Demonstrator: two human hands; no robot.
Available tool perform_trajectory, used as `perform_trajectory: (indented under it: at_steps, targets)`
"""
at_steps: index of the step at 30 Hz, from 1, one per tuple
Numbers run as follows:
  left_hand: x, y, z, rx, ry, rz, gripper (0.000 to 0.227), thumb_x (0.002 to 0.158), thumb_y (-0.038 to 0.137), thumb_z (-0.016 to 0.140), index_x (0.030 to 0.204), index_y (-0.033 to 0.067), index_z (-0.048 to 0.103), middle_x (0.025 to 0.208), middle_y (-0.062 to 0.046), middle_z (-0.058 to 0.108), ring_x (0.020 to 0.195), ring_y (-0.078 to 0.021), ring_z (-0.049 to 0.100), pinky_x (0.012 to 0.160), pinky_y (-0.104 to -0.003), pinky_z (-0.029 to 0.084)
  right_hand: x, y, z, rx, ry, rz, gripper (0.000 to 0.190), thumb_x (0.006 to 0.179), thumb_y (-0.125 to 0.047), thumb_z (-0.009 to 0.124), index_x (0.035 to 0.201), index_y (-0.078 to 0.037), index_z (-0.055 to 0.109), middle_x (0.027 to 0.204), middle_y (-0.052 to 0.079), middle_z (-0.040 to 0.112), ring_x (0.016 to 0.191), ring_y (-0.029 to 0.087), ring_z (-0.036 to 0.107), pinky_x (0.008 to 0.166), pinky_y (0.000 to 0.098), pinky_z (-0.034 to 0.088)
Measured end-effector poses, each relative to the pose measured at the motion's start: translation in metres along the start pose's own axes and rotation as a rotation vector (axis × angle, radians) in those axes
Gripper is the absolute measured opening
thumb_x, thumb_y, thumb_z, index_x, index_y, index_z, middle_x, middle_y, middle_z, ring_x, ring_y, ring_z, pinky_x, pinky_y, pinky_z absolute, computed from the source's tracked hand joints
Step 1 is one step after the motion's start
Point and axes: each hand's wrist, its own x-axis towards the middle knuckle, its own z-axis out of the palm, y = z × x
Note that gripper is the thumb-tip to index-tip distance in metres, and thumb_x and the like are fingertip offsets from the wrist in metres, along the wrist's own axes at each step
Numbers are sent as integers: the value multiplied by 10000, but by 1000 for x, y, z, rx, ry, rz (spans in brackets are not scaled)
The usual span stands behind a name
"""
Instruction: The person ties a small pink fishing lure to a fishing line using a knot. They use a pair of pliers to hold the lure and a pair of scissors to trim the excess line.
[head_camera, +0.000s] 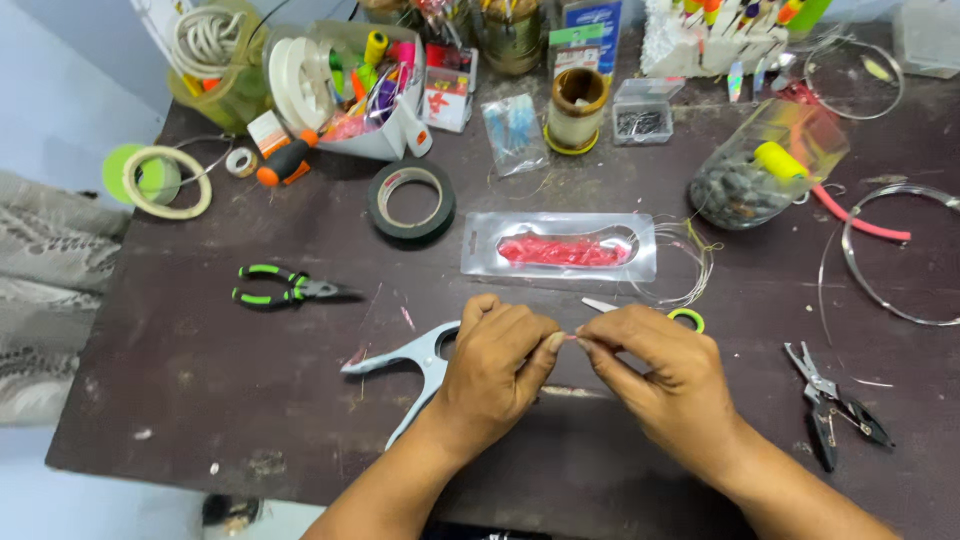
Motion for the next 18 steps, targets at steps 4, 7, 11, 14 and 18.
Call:
perform_trajectory:
  at_steps: [4,7,11,14,18]
  targets:
    - [-4,-1,-5,37,-8,-16,250,1013,282,412,869,115,529,740,-16,542,643,-233,496,776,-370,299,1,-1,0,-58,-26,-33,57,849,-11,644,861,-65,658,792,19,680,688,143,633,700,266,481]
    - [-11,-5,-15,83,33,-22,264,1019,257,395,845,116,536,741,7,549,610,-196,479,777,-361,315,3,-2,-3,-41,12,-16,34,846,-20,660,841,-52,670,795,28,700,680,140,647,688,263,502]
    - [-30,-24,-38,185,127,-148,256,998,268,413,875,119,581,762,6,597,665,-205,513,824,-378,335,4,-6,-13,-47,39,63,22,857,-26,673,860,-40,689,780,34,682,698,119,620,692,246,475]
    - [-41,-24,-62,302,198,-260,198,989,245,446,918,115,579,813,5,610,707,-216,514,817,-381,358,3,-6,-19,-69,69,64,29,871,-12,670,883,-29,690,833,57,696,762,139,645,753,261,481]
    - [-53,-18,-67,421,53,-437,307,916,326,584,1116,94,594,1001,-49,638,891,-237,588,851,-399,370,5,-9,-24,-65,136,83,30,911,6,671,913,-16,693,844,61,680,763,127,605,726,251,450]
